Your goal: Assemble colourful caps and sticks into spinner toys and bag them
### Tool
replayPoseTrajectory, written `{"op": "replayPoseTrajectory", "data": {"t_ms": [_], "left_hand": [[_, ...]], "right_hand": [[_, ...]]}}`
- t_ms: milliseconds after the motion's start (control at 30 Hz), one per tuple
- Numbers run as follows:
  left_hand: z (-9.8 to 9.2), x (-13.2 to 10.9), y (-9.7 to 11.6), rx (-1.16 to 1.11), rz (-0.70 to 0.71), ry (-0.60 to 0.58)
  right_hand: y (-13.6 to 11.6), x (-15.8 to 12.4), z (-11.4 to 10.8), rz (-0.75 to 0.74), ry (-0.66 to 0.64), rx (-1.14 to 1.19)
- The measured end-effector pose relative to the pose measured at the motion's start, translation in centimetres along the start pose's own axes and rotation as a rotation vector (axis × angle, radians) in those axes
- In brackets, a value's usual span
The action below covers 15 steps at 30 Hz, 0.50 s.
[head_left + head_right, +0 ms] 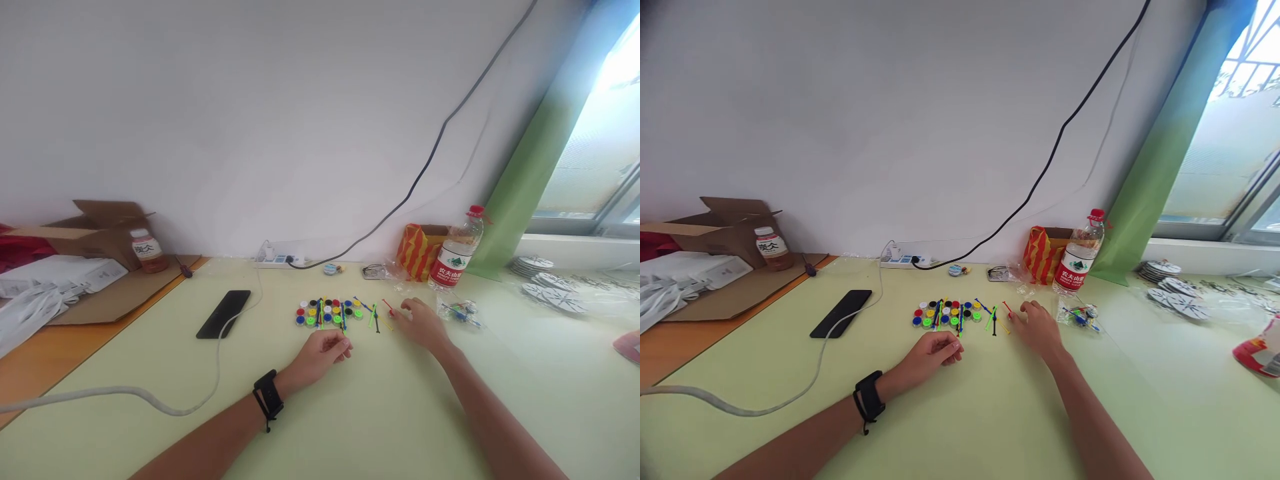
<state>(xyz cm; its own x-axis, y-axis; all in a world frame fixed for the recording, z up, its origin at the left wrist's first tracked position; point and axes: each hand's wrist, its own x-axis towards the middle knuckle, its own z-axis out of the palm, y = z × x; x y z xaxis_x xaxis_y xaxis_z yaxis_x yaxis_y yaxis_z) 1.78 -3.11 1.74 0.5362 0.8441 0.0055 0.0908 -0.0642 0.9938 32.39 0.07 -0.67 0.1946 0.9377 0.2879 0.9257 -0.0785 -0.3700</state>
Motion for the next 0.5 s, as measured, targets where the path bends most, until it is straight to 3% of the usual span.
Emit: {"op": "replayPoseTrajectory", "data": {"t_ms": [300,500], "left_hand": [[0.0,0.0,0.0,0.014,0.009,-0.004],[0.1,0.0,0.1,0.003,0.006,0.004]], "right_hand": [[-1.9,-0.7,1.4,-0.309,0.020,0.184],[-4.3,-2.4,1.1,-0.491,-0.130,0.217]]}}
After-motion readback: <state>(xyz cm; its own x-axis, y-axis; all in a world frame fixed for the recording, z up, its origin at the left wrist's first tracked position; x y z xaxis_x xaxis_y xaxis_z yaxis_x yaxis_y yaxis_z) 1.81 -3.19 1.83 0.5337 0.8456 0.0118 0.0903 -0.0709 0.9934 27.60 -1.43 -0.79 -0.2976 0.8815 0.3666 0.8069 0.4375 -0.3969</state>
